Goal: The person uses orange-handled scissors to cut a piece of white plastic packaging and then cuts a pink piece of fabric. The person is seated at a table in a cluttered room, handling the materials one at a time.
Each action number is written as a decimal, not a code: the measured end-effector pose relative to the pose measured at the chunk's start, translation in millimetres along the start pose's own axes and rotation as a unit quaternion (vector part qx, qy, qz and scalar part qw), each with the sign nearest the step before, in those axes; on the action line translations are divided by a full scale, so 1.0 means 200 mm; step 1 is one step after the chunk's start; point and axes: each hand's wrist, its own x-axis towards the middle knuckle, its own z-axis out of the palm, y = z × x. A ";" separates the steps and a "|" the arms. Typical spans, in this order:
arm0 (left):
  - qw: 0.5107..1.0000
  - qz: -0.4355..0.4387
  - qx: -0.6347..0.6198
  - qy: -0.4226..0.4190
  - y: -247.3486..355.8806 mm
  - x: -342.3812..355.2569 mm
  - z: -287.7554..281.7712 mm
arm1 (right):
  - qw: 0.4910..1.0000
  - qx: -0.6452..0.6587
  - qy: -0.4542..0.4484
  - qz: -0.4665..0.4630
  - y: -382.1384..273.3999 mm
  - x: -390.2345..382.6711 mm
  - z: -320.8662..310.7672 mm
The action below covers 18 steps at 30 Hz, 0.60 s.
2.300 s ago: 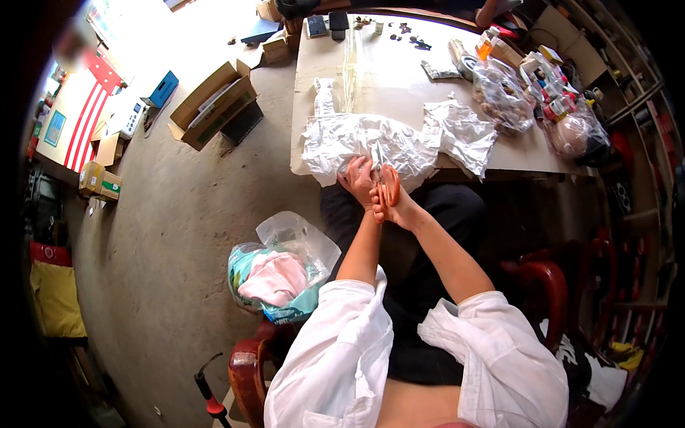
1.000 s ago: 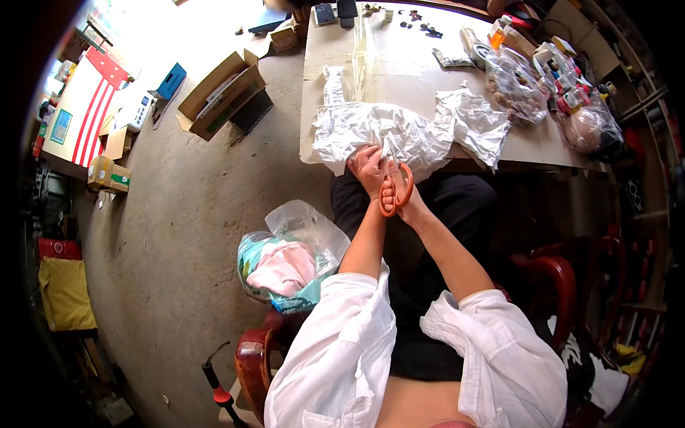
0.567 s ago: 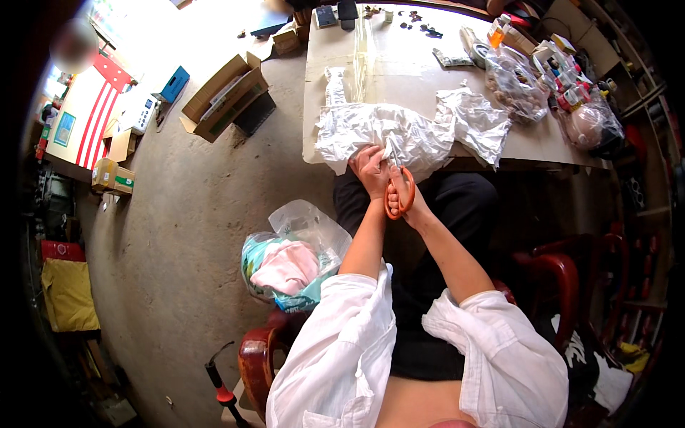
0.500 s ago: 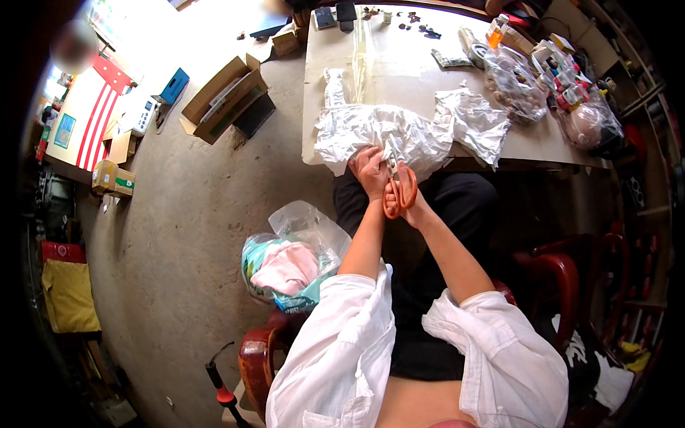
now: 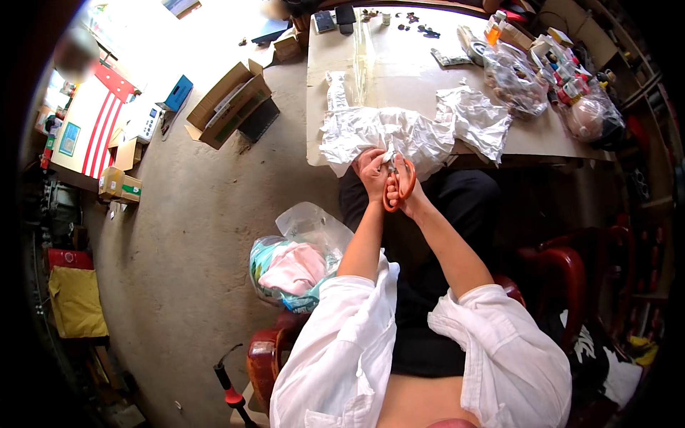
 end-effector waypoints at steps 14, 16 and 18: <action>0.936 0.047 0.166 -0.308 0.11 0.37 -0.23 | 0.974 0.113 -0.063 0.185 -0.06 -0.26 -0.16; 0.924 0.079 0.176 -0.329 0.07 0.43 -0.28 | 0.967 0.160 -0.044 0.196 -0.05 -0.27 -0.17; 0.928 0.090 0.178 -0.315 0.00 0.48 -0.31 | 0.973 0.157 -0.026 0.169 -0.07 -0.19 -0.24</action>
